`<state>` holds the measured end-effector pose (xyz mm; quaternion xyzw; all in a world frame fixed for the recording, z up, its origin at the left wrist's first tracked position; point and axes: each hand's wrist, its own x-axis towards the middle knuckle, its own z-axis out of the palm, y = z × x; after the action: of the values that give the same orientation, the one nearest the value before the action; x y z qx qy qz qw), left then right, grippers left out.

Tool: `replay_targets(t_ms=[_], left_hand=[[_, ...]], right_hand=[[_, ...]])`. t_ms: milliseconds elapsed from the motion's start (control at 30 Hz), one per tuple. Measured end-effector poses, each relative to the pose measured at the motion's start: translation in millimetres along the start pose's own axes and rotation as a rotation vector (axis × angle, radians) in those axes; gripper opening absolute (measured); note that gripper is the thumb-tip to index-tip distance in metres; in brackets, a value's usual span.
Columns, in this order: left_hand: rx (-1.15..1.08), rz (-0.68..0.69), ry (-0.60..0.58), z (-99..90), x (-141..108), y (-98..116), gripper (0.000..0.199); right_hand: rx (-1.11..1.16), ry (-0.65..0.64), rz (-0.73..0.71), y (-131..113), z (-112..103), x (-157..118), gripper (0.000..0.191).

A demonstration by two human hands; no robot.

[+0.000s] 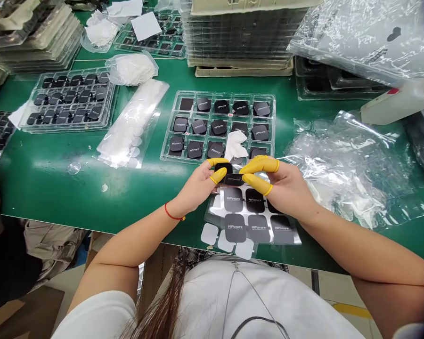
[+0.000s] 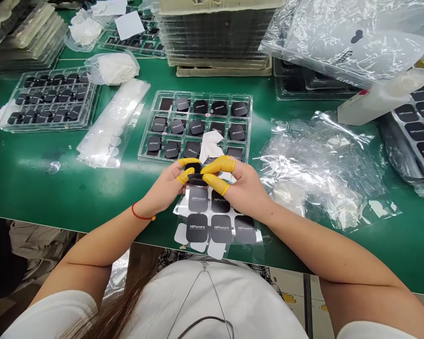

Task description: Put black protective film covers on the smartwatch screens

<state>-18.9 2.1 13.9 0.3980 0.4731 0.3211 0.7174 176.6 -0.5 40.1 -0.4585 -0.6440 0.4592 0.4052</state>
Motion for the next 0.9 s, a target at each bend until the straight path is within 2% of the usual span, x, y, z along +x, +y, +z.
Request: replay_targets(t_ms=[133,233,400,633,900], left_hand=[[-0.015,0.052,-0.068,1.9,1,-2,0.054],[0.023,0.093,-0.141,5.0,-1,-6,0.058],[0.21,0.196,-0.122,5.7,-4,-13,0.053],[0.319,0.28,-0.099,3.4,-3,-17,0.052],[0.338,0.3,-0.094,3.8,-3,-18,0.05]], right_hand=[[0.066,0.067,0.108,-1,-2,3,0.005],[0.136,0.016,0.244,1,-2,9,0.009],[0.236,-0.075,0.395,3,1,13,0.017],[0.322,-0.072,0.463,1,3,12,0.021],[0.298,-0.065,0.449,4,4,13,0.024]])
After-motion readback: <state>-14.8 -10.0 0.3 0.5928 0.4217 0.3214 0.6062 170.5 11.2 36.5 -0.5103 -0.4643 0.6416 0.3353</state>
